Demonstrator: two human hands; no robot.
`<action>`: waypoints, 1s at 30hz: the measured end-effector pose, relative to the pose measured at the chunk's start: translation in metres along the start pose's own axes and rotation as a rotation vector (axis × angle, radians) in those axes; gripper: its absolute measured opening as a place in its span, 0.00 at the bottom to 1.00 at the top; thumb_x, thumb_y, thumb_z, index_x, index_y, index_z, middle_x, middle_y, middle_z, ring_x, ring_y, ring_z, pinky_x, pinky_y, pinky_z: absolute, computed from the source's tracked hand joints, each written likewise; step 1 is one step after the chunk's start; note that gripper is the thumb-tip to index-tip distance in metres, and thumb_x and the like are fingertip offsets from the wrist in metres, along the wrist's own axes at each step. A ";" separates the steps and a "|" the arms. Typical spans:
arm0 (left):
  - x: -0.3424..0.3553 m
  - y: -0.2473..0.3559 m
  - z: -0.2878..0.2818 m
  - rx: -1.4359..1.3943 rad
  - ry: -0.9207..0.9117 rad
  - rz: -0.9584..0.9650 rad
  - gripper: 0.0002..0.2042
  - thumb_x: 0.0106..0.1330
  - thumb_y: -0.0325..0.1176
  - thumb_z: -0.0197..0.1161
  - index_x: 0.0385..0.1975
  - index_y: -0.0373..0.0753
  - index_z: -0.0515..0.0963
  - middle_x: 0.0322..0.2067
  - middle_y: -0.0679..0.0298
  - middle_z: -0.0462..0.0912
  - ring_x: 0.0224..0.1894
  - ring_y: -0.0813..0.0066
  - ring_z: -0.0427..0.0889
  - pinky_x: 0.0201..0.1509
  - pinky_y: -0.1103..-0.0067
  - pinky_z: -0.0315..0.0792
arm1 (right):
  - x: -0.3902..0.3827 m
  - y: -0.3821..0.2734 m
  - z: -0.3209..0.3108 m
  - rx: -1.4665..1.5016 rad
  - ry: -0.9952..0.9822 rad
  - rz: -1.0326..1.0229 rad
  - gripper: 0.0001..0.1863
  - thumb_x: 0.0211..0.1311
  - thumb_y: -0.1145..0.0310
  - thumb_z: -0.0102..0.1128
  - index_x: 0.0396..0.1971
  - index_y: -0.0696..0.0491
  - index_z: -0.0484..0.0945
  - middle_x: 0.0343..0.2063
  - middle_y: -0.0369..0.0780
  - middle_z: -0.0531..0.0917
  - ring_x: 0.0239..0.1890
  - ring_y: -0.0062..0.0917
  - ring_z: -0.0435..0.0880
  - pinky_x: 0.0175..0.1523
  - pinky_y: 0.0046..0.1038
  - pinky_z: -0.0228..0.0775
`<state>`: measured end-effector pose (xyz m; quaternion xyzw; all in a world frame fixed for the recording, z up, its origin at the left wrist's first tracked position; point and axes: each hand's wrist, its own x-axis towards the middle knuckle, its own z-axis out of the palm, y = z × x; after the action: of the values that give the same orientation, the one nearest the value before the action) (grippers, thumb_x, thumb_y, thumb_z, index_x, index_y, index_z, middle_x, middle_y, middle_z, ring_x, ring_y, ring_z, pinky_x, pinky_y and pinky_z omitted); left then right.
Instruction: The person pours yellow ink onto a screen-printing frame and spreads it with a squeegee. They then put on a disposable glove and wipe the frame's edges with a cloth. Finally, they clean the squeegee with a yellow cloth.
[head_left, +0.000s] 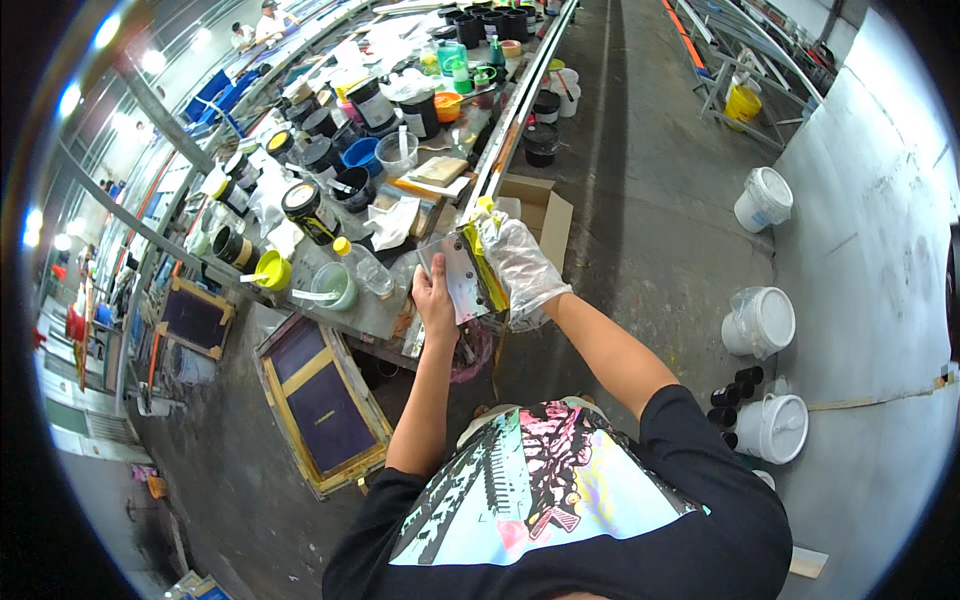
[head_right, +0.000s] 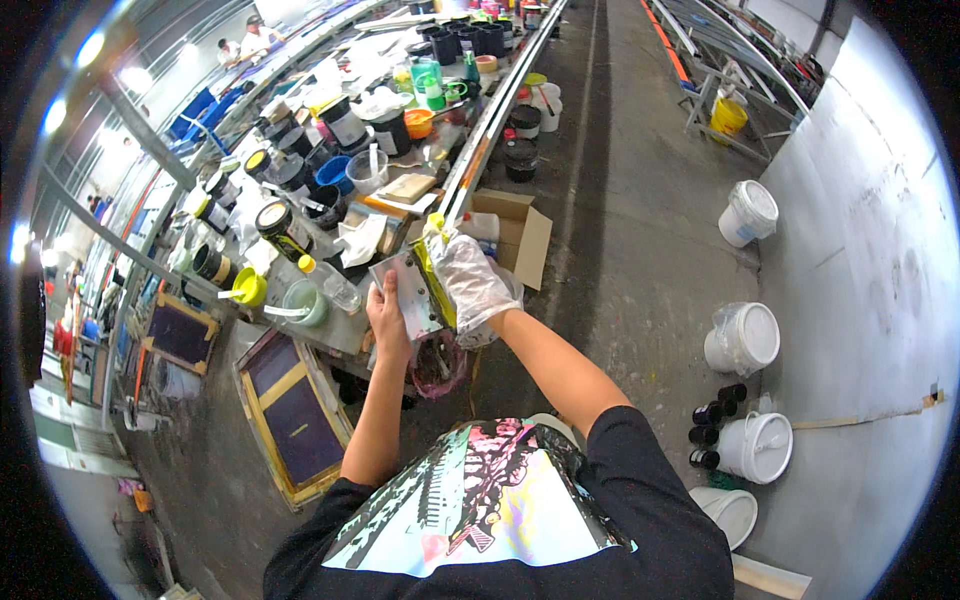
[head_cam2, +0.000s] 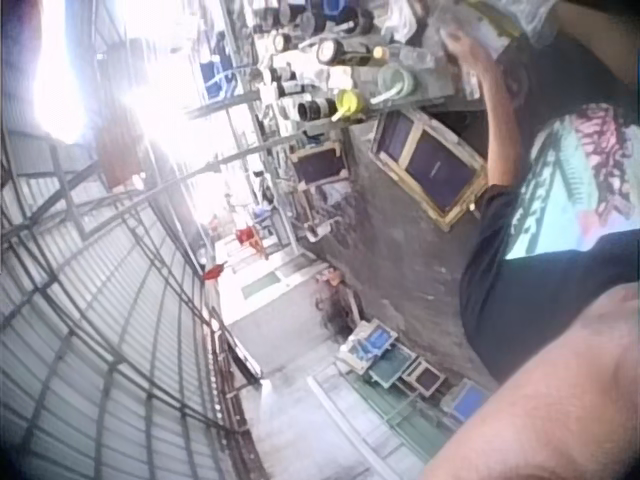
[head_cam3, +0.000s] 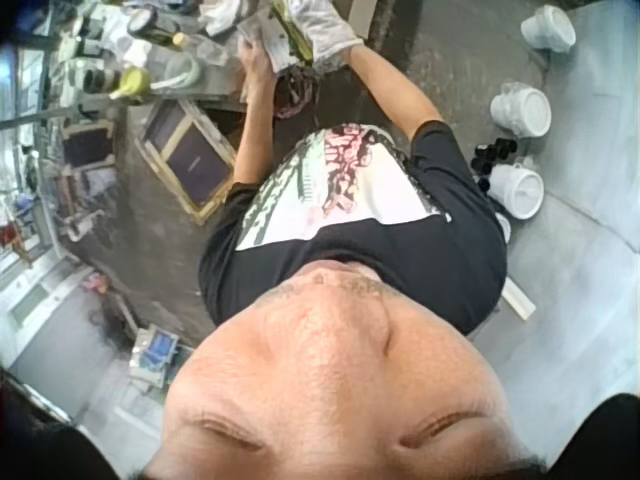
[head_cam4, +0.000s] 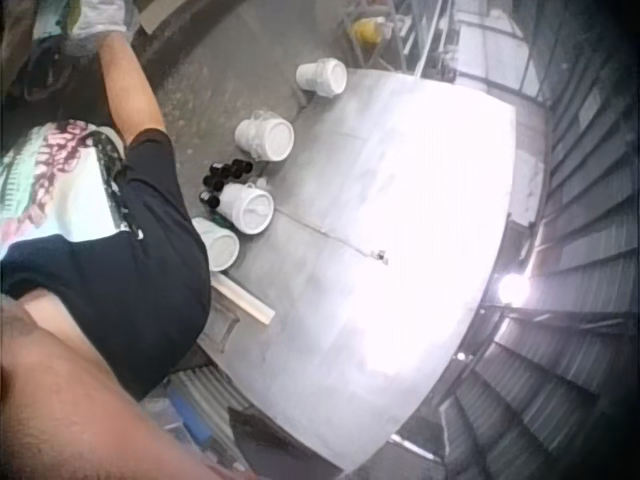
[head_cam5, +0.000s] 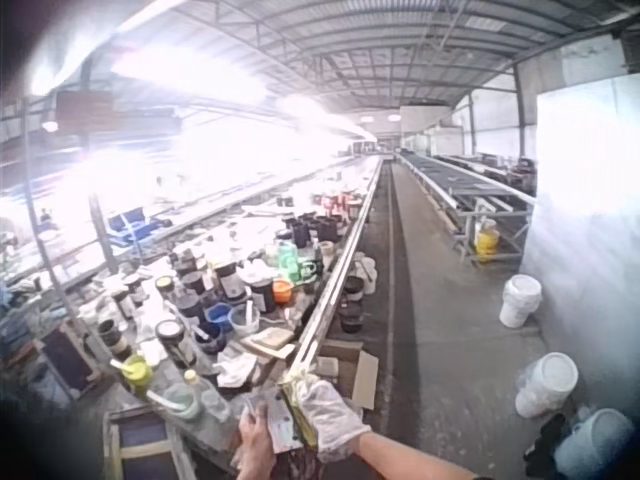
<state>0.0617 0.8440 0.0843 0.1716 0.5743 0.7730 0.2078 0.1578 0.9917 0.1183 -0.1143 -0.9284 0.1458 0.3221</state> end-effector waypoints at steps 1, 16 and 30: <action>-0.002 0.005 0.011 -0.044 0.004 -0.039 0.16 0.77 0.49 0.62 0.37 0.41 0.75 0.30 0.74 0.74 0.32 0.87 0.69 0.36 0.83 0.66 | -0.004 0.002 -0.003 0.003 0.031 -0.002 0.19 0.72 0.73 0.48 0.58 0.59 0.76 0.52 0.49 0.82 0.57 0.35 0.81 0.60 0.31 0.72; 0.094 0.004 0.010 -0.206 0.238 0.077 0.16 0.74 0.43 0.67 0.46 0.34 0.75 0.41 0.62 0.83 0.40 0.76 0.82 0.44 0.77 0.77 | -0.058 -0.004 -0.011 1.207 -0.019 0.978 0.21 0.78 0.46 0.51 0.47 0.48 0.81 0.33 0.34 0.85 0.33 0.23 0.84 0.34 0.29 0.75; -0.018 0.050 -0.031 0.909 -0.911 0.976 0.19 0.57 0.21 0.67 0.49 0.48 0.85 0.57 0.65 0.83 0.71 0.58 0.73 0.80 0.49 0.52 | -0.063 0.024 -0.011 1.775 -0.209 1.020 0.24 0.78 0.52 0.56 0.65 0.48 0.73 0.56 0.37 0.83 0.51 0.22 0.85 0.56 0.29 0.80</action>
<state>0.0556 0.7966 0.1230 0.7691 0.5515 0.3216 -0.0297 0.2160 0.9971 0.0825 -0.2024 -0.3504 0.9081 0.1079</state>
